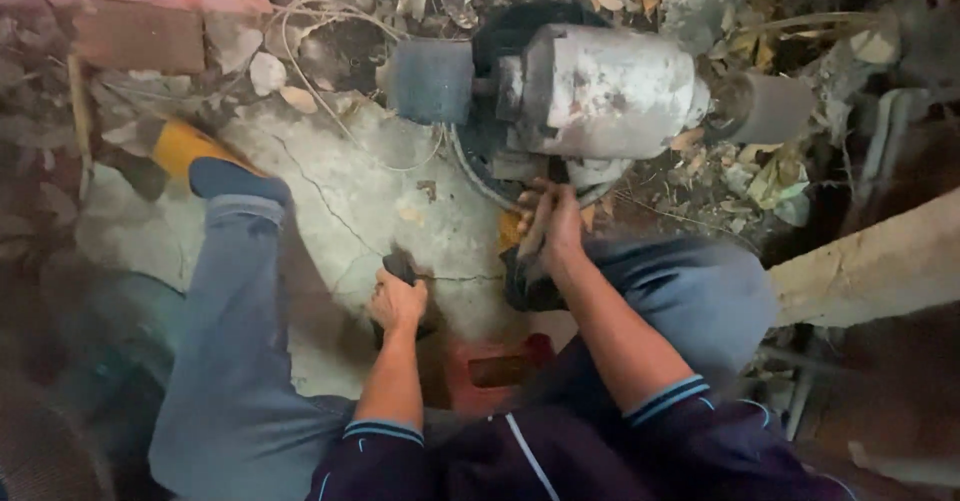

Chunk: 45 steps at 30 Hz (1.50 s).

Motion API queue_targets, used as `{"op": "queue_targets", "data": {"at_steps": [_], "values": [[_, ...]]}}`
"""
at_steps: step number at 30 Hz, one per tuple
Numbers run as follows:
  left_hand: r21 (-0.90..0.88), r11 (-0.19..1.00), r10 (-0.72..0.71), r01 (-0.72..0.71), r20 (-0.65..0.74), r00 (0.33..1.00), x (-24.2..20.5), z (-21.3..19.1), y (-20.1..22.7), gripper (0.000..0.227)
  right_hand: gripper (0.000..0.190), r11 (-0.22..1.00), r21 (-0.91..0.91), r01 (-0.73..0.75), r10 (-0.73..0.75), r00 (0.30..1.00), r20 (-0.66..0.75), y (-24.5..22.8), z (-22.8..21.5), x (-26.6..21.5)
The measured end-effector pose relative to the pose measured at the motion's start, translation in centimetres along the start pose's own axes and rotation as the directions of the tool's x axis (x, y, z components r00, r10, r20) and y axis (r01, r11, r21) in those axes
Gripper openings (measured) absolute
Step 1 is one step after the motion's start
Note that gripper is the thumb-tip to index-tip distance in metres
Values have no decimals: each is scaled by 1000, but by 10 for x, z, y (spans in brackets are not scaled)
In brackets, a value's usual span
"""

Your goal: Shaping a new shoe sole by grinding its edges against a bench grinder to match the shoe's contour.

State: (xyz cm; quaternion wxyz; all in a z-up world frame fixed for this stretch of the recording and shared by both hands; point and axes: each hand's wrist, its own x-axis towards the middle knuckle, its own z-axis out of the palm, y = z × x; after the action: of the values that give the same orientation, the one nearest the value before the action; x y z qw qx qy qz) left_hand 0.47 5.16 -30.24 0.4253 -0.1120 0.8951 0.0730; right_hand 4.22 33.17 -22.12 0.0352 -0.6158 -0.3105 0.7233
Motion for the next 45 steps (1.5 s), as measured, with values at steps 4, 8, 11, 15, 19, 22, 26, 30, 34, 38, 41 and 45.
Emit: {"op": "queue_targets", "data": {"at_steps": [4, 8, 11, 15, 19, 22, 26, 30, 34, 38, 41, 45], "values": [[-225, 970, -93, 89, -9, 996, 20, 11, -28, 48, 36, 968, 250, 0, 0, 1000, 0, -25, 7, -5], [-328, 929, -187, 171, -19, 982, 67, 37, -65, 54, 24, 902, 431, 34, -53, 998, 32, -16, 0, 16], [-361, 925, -167, 123, -93, 982, 89, 63, -82, 59, 22, 858, 512, 42, -84, 995, 60, -18, -2, 10], [-447, 889, -173, 101, -122, 977, 40, 17, -60, 59, 18, 805, 593, 4, -100, 986, 130, -11, -25, 51], [-449, 889, -154, 87, -115, 981, 21, -1, -53, 62, 21, 706, 706, -63, -97, 978, 184, -20, -23, 38], [-680, 720, -190, 139, 0, 982, -10, -47, -28, 71, 37, 707, 702, -86, -55, 983, 176, -21, -22, 38], [-377, 926, -69, -7, -188, 980, 10, -29, -19, 73, 30, 863, 504, 28, -101, 988, 118, -8, -16, 31], [-618, 720, 266, -315, -173, 948, -32, -59, 17, 57, 29, 923, 382, -55, -65, 953, 294, 22, 3, 35], [-850, 454, 471, -267, -26, 882, -167, -111, 49, 61, 60, 910, 376, -173, -130, 742, 657, 21, 41, -49], [-932, 278, 555, -231, -41, 831, -185, -109, 43, 72, 53, 952, 242, -189, -47, 689, 723, 21, 63, -96], [-972, 115, 504, -204, -120, 855, -183, -109, 38, 20, 54, 954, 196, -227, -8, 634, 773, 34, 64, -102], [-956, 90, 419, -280, -218, 881, -177, -130, 26, 16, 39, 999, -42, 1, 30, 685, 728, 43, 61, -97]]}}
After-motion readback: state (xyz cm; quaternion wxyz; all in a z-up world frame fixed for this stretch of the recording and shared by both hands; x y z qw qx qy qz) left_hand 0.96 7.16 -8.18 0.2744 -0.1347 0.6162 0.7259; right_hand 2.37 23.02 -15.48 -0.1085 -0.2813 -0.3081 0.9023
